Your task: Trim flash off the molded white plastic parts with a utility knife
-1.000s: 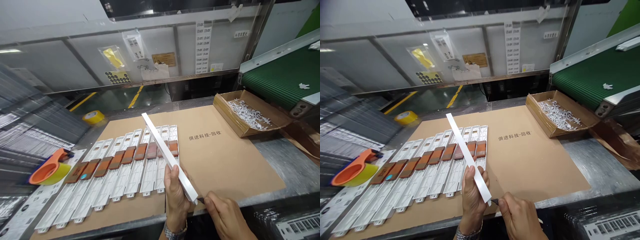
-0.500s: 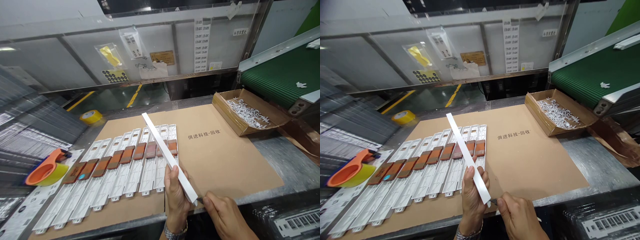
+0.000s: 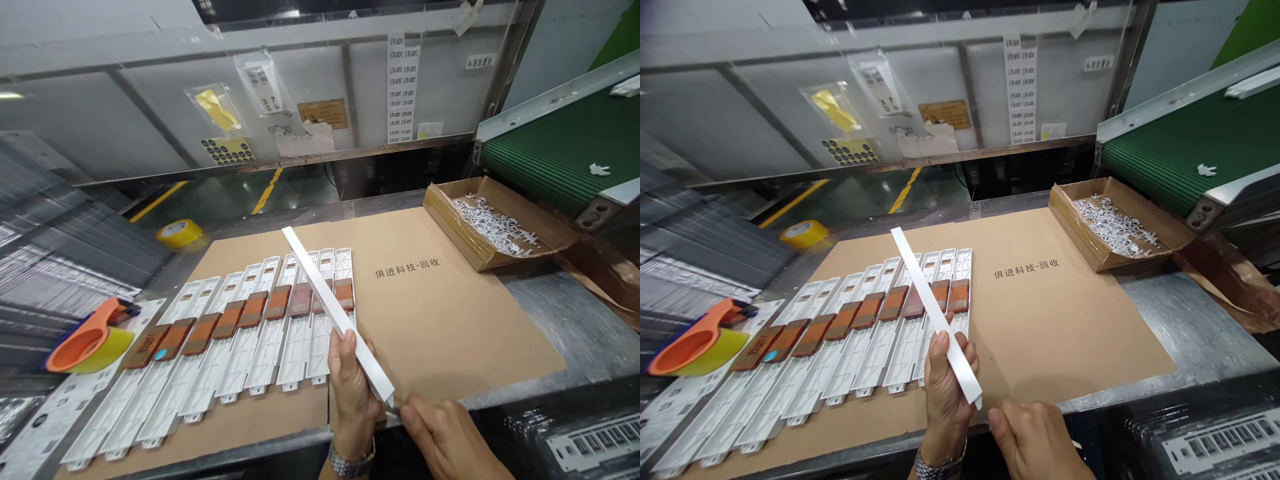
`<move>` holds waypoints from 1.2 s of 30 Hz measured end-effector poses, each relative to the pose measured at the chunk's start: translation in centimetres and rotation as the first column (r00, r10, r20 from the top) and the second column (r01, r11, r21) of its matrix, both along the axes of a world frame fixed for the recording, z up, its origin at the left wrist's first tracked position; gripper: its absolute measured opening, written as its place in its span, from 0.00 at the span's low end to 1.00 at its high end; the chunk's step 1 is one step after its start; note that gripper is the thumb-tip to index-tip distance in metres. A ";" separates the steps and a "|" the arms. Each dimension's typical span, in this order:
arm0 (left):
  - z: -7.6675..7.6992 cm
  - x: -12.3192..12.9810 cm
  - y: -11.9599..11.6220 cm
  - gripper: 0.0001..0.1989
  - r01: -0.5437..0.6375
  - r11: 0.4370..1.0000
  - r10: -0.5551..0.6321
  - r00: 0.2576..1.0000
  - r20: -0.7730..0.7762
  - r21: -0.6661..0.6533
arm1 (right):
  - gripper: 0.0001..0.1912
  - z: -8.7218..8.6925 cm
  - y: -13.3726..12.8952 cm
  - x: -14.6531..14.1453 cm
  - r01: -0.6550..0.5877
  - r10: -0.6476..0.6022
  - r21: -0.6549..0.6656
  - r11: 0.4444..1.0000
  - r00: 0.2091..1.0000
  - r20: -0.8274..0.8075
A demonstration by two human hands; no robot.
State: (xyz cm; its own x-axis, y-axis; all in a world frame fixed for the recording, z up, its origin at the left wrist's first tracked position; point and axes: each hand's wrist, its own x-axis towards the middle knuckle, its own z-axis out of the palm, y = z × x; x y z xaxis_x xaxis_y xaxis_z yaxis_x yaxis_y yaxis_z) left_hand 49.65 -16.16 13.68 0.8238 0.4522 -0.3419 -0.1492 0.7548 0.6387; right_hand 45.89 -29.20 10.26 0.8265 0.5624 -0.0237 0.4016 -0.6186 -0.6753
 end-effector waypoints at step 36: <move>-1.5 -1.9 0.1 0.49 -0.117 0.881 0.147 0.989 -0.031 0.458 | 0.13 -1.4 -0.1 0.2 0.223 -0.240 0.105 0.969 0.760 0.604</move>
